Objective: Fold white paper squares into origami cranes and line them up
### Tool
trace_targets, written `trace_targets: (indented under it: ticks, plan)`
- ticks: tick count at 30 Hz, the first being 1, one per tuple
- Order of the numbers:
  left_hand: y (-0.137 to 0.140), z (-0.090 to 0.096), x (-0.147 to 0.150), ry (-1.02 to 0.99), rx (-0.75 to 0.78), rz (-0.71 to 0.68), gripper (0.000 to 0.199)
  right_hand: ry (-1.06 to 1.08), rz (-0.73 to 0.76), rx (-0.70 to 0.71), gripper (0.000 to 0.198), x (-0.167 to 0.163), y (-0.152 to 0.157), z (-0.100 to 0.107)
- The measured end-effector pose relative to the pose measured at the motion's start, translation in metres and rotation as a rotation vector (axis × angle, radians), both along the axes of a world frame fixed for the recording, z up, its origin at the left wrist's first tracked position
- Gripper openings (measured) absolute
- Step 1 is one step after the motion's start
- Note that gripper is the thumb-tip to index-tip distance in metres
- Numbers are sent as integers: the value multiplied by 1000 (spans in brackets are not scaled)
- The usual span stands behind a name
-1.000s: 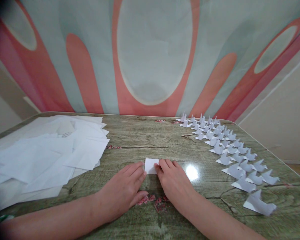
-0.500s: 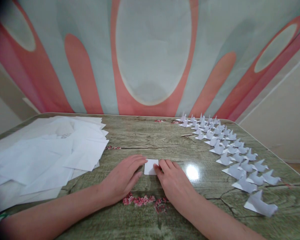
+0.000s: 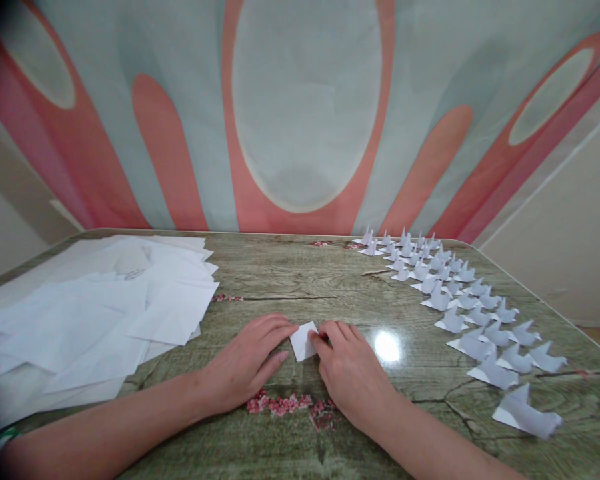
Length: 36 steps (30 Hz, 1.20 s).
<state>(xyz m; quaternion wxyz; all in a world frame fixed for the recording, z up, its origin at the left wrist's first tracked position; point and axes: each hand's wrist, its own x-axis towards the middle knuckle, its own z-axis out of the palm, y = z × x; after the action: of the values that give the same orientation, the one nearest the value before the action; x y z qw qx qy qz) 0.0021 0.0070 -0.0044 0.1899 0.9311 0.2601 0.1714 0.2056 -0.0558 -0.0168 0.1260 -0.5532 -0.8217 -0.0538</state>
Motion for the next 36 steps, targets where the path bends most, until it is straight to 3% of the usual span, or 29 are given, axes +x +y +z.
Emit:
trace_targets:
  ticks: [8,20,29,36]
  plan:
    - [0,-2,0,-54,-75,-19,35,160,-31,-68,30,-9,-4,7]
    - [2,3,-1,-158,-160,-33,27,189,66,-23,23,-8,-3,3]
    - [6,0,-1,-73,-66,-75,15,241,141,27,24,-7,-1,-1]
    - [6,0,-1,-27,-6,-38,17,285,163,45,19,-4,0,-2]
